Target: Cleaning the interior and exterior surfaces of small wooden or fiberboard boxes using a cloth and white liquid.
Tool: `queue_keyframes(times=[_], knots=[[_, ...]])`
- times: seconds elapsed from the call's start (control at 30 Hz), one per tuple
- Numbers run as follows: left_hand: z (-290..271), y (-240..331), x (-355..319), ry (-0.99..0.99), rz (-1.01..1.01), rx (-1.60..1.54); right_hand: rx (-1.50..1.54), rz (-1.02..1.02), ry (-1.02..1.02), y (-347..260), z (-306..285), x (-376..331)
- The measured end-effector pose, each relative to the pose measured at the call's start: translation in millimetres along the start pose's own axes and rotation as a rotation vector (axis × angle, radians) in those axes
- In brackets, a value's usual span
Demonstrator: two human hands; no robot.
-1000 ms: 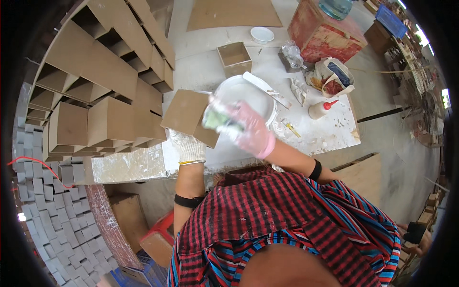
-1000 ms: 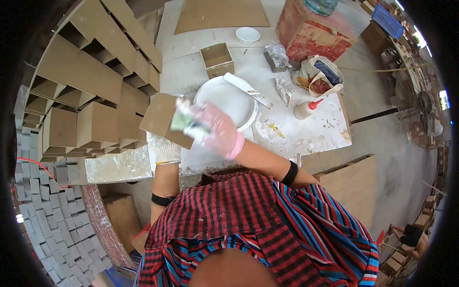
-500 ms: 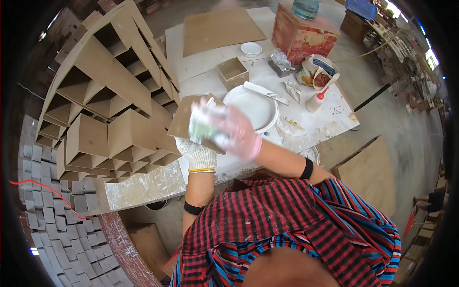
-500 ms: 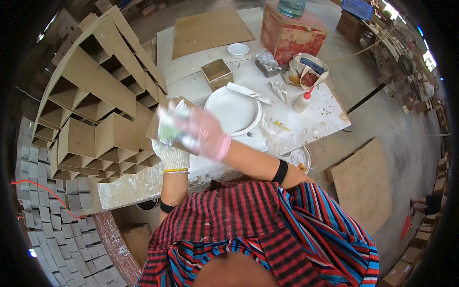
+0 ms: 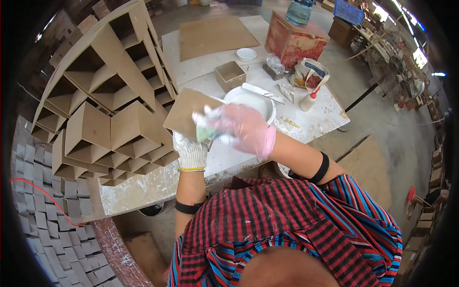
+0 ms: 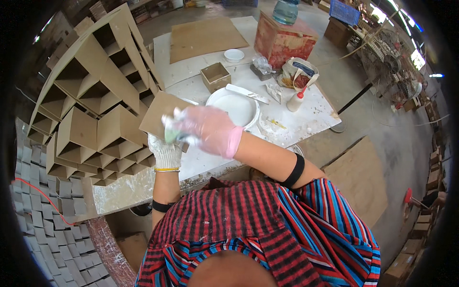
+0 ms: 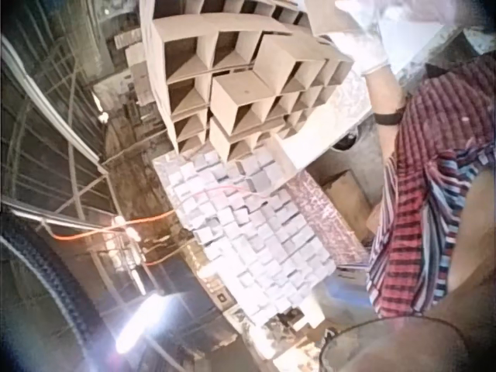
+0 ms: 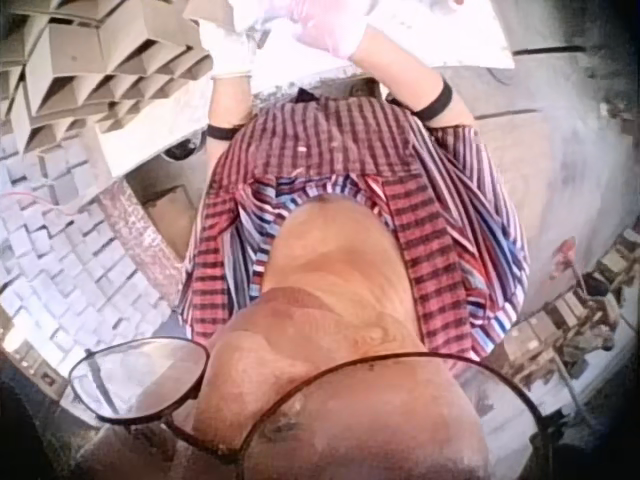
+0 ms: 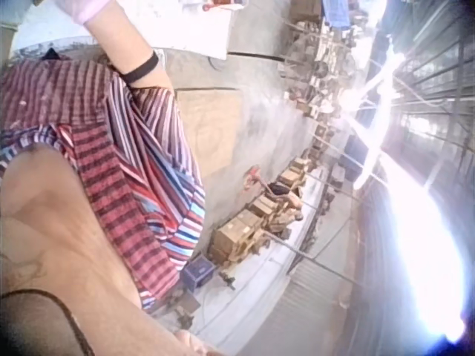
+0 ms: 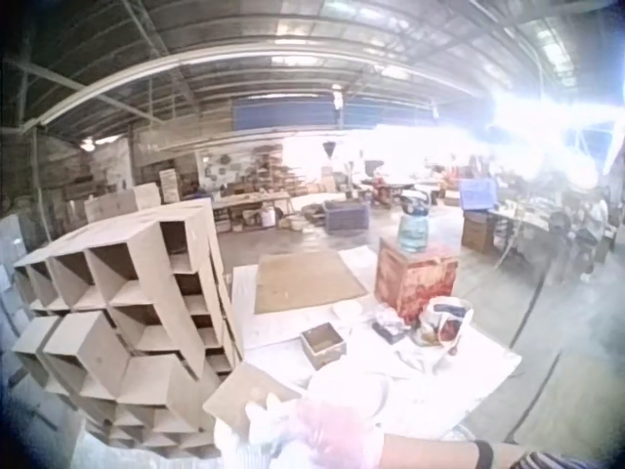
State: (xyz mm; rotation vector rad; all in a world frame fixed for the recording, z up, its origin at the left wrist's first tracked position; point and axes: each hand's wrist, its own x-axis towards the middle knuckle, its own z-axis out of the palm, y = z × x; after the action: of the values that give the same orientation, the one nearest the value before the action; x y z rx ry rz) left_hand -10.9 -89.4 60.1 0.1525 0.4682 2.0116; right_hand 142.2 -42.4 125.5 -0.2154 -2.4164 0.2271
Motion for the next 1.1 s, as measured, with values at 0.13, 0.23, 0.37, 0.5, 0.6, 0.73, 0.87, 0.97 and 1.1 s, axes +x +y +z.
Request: queue_keyframes(times=[0.13,0.23,0.37,0.5,0.6,0.73,0.87,0.97,1.1], knots=[[-15.7,0.5,1.6,-0.276,0.025,0.013,-0.031,0.223,0.034,36.8,-6.3,0.5],[-8.6,-12.4,16.0,0.002,0.057,0.086,-0.014,-0.051,0.153,12.7,7.2,-10.3],[-21.4,-17.8,32.8,-0.207,0.047,0.075,-0.025,0.036,0.122,37.1,2.6,-10.2],[13.4,-20.6,16.6,0.076,0.036,0.087,0.006,0.263,0.101,81.6,-16.0,-5.8],[9.1,-23.2,23.6,0.015,-0.031,0.005,0.194,0.039,-0.051,69.1,-27.4,-0.4],[5.7,-22.3,28.2,-0.078,-0.196,-0.038,0.213,-0.15,-0.235,86.0,-27.2,1.6],[-39.0,-28.8,37.4,-0.229,-0.263,0.035,0.226,-0.131,0.019,108.6,-18.2,30.3],[2.3,-33.1,13.6,0.143,-0.157,0.154,0.012,0.05,-0.073,121.9,-19.1,36.8],[-9.8,-22.9,17.4,-0.078,-0.255,-0.089,0.397,-0.138,-0.242,82.5,-26.0,12.2]])
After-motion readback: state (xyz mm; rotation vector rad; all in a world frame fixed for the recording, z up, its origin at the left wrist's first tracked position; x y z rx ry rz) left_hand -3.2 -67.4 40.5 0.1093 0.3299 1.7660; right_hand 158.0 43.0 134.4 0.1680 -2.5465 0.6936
